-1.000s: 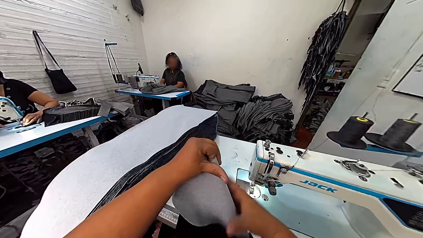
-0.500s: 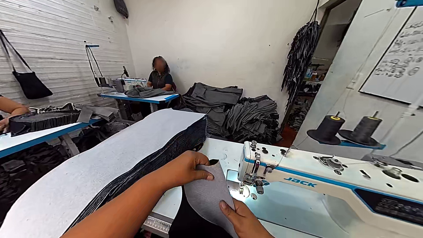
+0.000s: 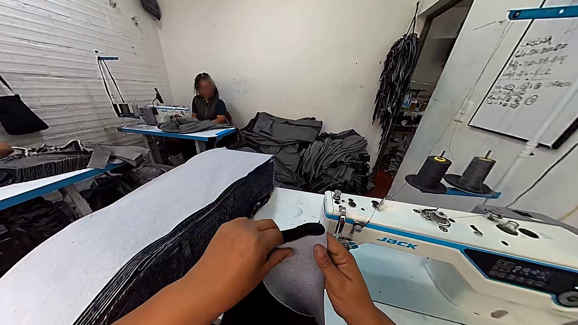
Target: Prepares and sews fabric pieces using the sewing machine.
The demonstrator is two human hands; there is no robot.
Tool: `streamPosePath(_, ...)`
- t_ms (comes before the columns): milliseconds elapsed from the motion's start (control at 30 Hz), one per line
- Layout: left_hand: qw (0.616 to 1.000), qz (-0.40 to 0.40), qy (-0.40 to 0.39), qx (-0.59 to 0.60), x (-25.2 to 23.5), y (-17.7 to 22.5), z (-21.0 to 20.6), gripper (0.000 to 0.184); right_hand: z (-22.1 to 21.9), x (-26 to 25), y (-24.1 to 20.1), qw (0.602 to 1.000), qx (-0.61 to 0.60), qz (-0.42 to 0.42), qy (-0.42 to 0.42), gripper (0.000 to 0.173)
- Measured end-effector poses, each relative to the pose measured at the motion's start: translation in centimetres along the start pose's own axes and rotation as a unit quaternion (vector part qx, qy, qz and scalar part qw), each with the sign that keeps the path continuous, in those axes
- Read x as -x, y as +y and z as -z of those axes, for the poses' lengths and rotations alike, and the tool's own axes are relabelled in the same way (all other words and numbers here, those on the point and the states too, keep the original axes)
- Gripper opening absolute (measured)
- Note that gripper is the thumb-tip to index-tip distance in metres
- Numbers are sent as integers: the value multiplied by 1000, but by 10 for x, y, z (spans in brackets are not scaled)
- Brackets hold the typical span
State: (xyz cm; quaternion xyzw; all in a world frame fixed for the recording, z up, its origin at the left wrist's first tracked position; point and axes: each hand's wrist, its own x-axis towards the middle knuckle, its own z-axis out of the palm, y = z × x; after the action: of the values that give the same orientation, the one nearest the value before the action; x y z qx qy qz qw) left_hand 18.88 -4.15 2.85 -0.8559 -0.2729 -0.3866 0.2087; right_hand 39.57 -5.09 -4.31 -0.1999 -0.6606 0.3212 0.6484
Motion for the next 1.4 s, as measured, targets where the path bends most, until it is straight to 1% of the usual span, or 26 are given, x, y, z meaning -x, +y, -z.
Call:
streamPosePath(67, 1000, -4, 13, -7, 3, 5, -2, 35, -1, -4, -8, 1000, 6, 15, 3, 30)
streamPosePath(167, 999, -15, 37, -24, 5, 10, -5, 36, 0, -8, -15, 994, 87, 54, 38, 25)
streamPosePath(267, 997, -23, 64, -45, 8, 10, -9, 41, 8, -10, -15, 988, 127, 79, 37, 26)
streamPosePath(400, 996, -5, 77, -48, 15, 4, -13, 47, 12, -9, -14, 987, 138, 75, 44, 26)
streamPosePath(533, 996, 39, 78, 1, 23, 0, -16, 47, 14, -8, -14, 988, 130, 72, 32, 26)
streamPosePath(733, 993, 71, 84, 51, 27, -2, -19, 50, 13, -8, -17, 992, 113, 55, 28, 27)
streamPosePath(800, 991, 87, 74, 69, 28, -3, -20, 49, 12, -9, -18, 993, 108, 36, 29, 26)
streamPosePath(867, 991, 101, 40, 83, 25, -4, -17, 45, 10, -11, -18, 995, 96, 9, 31, 24)
streamPosePath(933, 991, 94, -12, 90, 18, -4, -10, 42, 5, -15, -19, 996, 89, -15, 21, 23)
streamPosePath(1000, 988, 74, -78, 113, 8, -4, 0, 40, 0, -20, -19, 995, 93, -20, 2, 24)
streamPosePath(1100, 968, 48, -177, 169, -7, -5, 15, 33, -7, -24, -18, 995, 102, -20, -10, 25)
streamPosePath(1133, 964, 47, -194, 175, -9, -7, 17, 32, -7, -24, -18, 995, 96, -24, -14, 26)
streamPosePath(1200, 969, 48, -174, 166, -8, -9, 13, 31, -7, -21, -17, 996, 75, -31, -20, 29)
streamPosePath(1300, 975, 77, -133, 162, -1, -9, 4, 32, -6, -15, -17, 998, 56, -34, -25, 36)
streamPosePath(1400, 982, 89, -91, 142, 4, -6, -3, 35, -7, -10, -19, 997, 59, -29, -26, 35)
